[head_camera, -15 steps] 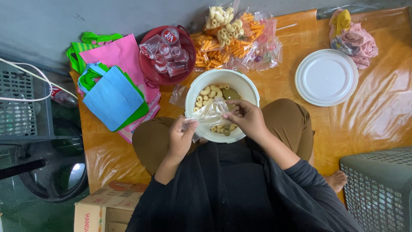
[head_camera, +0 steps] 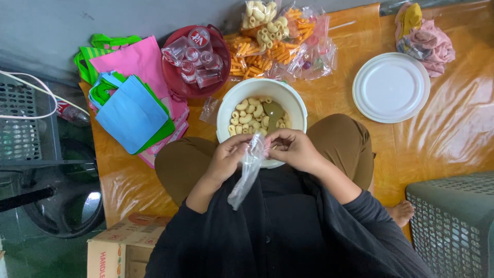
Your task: The person scoops snacks from a white bucket into a small plastic cup using a large green spoon, then pours the snacks from the cup into a clear plastic bag.
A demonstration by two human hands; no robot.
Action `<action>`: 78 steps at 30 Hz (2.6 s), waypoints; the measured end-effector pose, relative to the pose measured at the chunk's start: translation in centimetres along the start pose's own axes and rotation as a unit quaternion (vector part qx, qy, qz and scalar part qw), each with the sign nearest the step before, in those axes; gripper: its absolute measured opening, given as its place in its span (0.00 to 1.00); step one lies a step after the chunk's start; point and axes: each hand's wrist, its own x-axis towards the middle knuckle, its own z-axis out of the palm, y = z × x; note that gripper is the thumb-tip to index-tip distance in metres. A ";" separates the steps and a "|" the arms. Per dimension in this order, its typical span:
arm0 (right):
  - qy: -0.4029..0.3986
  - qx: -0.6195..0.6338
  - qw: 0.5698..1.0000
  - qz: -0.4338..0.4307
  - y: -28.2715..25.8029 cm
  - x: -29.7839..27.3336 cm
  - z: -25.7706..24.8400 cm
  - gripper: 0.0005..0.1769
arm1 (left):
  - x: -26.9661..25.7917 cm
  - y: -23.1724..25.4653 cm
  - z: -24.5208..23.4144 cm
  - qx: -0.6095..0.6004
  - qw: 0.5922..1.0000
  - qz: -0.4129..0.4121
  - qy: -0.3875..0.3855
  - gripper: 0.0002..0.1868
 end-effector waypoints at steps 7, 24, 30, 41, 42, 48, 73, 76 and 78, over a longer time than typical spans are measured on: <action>-0.012 0.015 1.000 -0.005 1.8 -0.6 -1.0 0.18 | 0.6 2.0 2.0 0.014 0.998 -0.035 -0.057 0.05; -0.187 0.094 0.973 -0.097 -1.0 0.1 -1.8 0.08 | 1.9 -1.6 0.8 -0.455 0.864 -0.111 -0.187 0.37; -0.118 -0.182 0.960 -0.178 -2.9 -0.2 -1.8 0.05 | 3.5 6.0 -1.8 0.079 0.942 -0.110 -0.308 0.59; -0.330 -0.382 0.862 -0.053 -2.2 -0.7 1.7 0.13 | 3.8 8.2 0.6 0.365 0.851 -0.152 -0.346 0.48; -0.335 -0.391 0.855 -0.058 0.0 -0.8 1.3 0.13 | 3.9 8.1 0.4 0.370 0.854 -0.137 -0.337 0.52; -0.362 -0.337 0.863 -0.108 -6.8 -0.4 2.3 0.13 | 3.3 7.5 -0.3 0.298 0.880 -0.147 -0.338 0.54; -0.273 -0.598 0.749 0.084 9.6 6.8 -1.3 0.10 | 6.0 -8.9 -4.8 0.111 0.924 0.339 0.139 0.47; -0.266 -0.568 0.773 0.096 7.1 6.4 -1.2 0.08 | 6.1 -9.2 -4.9 0.146 0.913 0.350 0.149 0.48; -0.236 -0.447 0.862 0.014 2.8 6.3 -0.6 0.16 | 6.1 -8.5 -4.6 0.141 0.915 0.349 0.146 0.49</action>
